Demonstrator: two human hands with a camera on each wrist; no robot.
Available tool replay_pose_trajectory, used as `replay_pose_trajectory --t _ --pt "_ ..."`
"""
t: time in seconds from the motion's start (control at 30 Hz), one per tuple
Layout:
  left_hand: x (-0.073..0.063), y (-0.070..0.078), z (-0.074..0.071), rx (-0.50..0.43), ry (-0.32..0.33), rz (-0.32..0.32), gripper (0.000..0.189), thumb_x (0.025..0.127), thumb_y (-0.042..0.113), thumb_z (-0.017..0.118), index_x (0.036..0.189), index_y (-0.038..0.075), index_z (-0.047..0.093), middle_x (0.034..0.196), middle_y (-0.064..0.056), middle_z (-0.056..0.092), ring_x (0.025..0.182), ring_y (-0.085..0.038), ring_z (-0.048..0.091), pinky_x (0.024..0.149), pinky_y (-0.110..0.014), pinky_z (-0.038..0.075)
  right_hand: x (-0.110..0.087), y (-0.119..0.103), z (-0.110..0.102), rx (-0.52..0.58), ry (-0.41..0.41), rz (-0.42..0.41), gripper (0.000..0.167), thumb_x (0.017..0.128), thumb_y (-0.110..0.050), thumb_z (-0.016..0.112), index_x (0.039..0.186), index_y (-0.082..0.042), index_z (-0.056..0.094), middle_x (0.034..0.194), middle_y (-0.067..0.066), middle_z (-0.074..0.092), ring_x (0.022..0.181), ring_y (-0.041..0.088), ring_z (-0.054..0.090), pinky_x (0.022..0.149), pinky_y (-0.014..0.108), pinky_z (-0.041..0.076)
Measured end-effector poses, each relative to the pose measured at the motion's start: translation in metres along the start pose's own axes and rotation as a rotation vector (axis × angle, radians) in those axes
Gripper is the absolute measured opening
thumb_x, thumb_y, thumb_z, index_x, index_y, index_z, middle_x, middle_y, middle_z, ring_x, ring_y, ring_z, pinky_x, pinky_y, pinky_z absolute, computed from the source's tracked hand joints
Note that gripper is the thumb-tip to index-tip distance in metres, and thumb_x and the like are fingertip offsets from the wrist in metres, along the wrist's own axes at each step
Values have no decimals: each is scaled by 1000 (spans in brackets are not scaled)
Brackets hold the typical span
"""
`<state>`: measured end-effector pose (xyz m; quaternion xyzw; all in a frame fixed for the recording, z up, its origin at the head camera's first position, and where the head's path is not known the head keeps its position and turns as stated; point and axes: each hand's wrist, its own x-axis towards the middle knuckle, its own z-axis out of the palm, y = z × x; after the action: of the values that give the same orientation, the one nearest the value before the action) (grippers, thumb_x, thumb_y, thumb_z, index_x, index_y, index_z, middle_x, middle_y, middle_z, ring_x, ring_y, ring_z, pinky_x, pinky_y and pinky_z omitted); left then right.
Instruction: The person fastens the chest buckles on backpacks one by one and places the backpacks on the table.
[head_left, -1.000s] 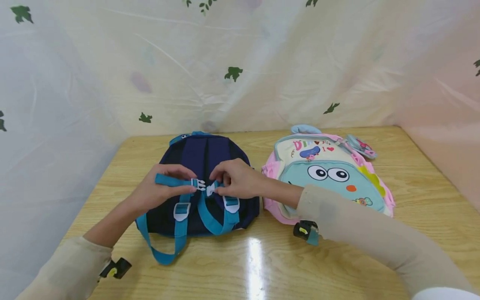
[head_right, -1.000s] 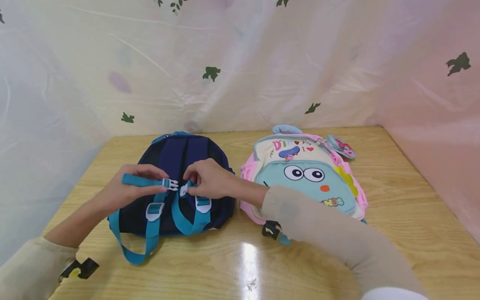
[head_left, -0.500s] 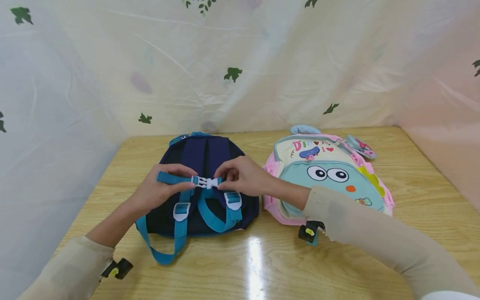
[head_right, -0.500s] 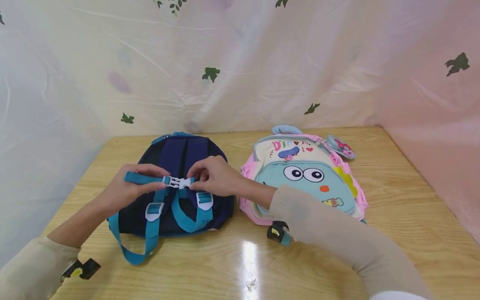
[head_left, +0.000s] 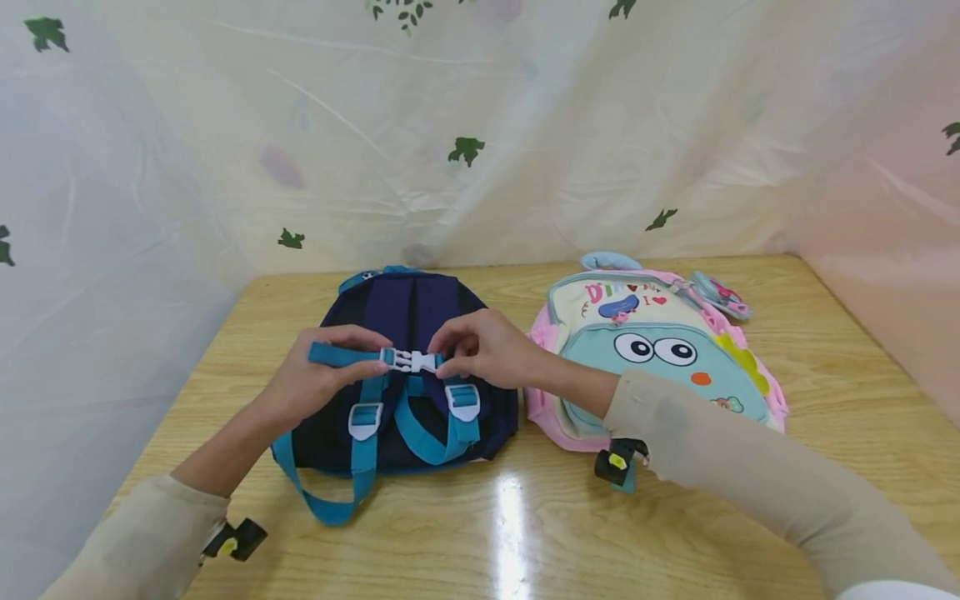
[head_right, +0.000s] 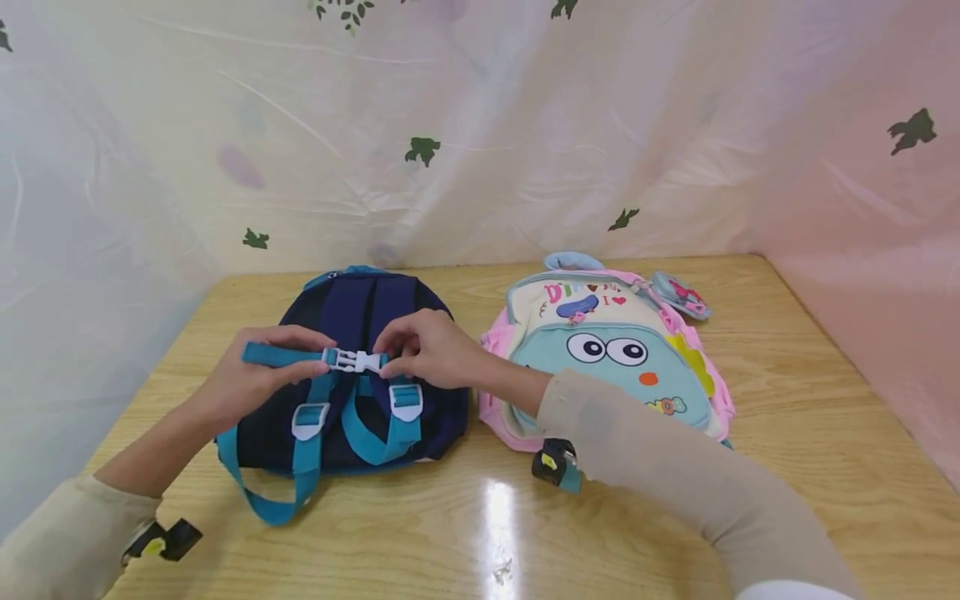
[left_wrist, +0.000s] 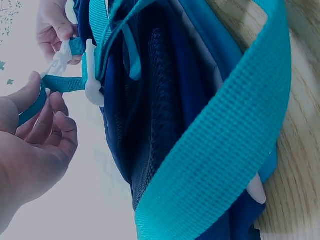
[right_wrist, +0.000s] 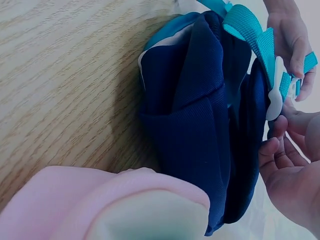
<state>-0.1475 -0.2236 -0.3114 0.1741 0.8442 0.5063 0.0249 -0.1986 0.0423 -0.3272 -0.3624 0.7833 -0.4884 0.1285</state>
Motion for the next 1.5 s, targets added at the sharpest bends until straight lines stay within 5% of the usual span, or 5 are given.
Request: replay_pose_trajectory --t 0.7,1.5 --pt "2 -2 2 -36 16 -2 24 96 6 73 117 -6 72 109 -7 76 94 -13 67 81 -24 56 1 -1 3 10 -10 -26 17 94 -2 75 110 3 71 95 10 71 62 12 59 65 24 53" --pt "6 -8 6 -76 -17 -38 21 95 2 74 113 -8 72 102 -4 76 91 -15 67 80 -26 57 -1 0 9 -20 69 -70 16 94 -1 74 110 3 72 85 6 70 69 11 58 65 23 46"
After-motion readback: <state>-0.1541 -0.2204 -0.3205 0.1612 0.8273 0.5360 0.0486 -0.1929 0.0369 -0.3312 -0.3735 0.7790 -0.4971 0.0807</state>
